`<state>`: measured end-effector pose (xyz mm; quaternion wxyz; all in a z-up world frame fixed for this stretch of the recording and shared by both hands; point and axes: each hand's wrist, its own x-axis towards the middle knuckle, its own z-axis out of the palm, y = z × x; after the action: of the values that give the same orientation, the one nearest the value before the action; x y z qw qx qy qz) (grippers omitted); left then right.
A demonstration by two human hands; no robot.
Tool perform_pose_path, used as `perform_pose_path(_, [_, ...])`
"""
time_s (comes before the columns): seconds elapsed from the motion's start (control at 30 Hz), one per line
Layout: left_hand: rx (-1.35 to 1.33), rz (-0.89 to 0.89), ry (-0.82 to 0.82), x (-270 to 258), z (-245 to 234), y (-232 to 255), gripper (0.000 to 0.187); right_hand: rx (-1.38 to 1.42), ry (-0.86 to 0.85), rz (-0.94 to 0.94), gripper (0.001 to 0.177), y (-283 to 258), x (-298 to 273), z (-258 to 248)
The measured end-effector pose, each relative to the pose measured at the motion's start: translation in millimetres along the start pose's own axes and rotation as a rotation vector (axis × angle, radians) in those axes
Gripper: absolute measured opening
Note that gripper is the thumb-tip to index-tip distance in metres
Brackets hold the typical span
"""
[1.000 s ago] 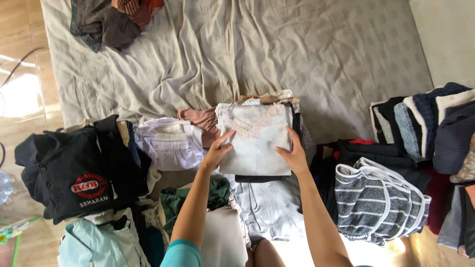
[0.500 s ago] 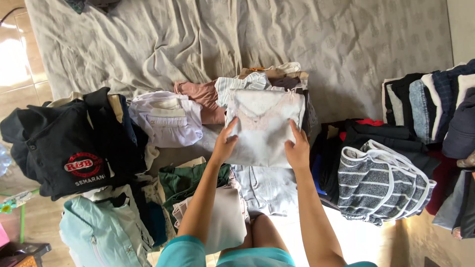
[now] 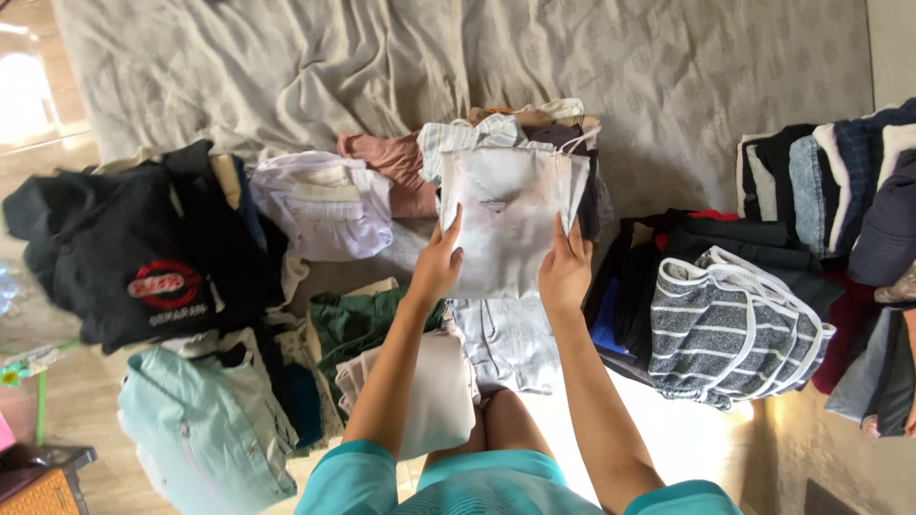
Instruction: Picking up folded garments from a bed and placing them neatly into a wardrobe shelf.
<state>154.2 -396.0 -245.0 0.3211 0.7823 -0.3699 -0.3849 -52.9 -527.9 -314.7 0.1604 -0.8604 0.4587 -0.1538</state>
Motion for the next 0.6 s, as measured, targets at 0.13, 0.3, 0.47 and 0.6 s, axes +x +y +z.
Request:
perform_pose_path(0.13, [-0.002,0.041,0.078,-39,-19,19,0.077,0.001,0.15,-0.106,0.065,-28,-12,-32])
perform_pose_path(0.3, [-0.037,0.0,0.196,-136,-42,31,0.076,0.071,0.181,-0.237,0.069,-80,-52,-95])
perform_pose_path(0.47, [-0.097,-0.042,0.445,-293,-95,53,0.078,0.054,0.064,-0.393,0.066,-178,-110,-160])
perform_pose_path(0.6, [-0.078,-0.17,0.656,-435,-125,27,0.079,0.19,-0.063,-0.593,0.063,-270,-170,-176])
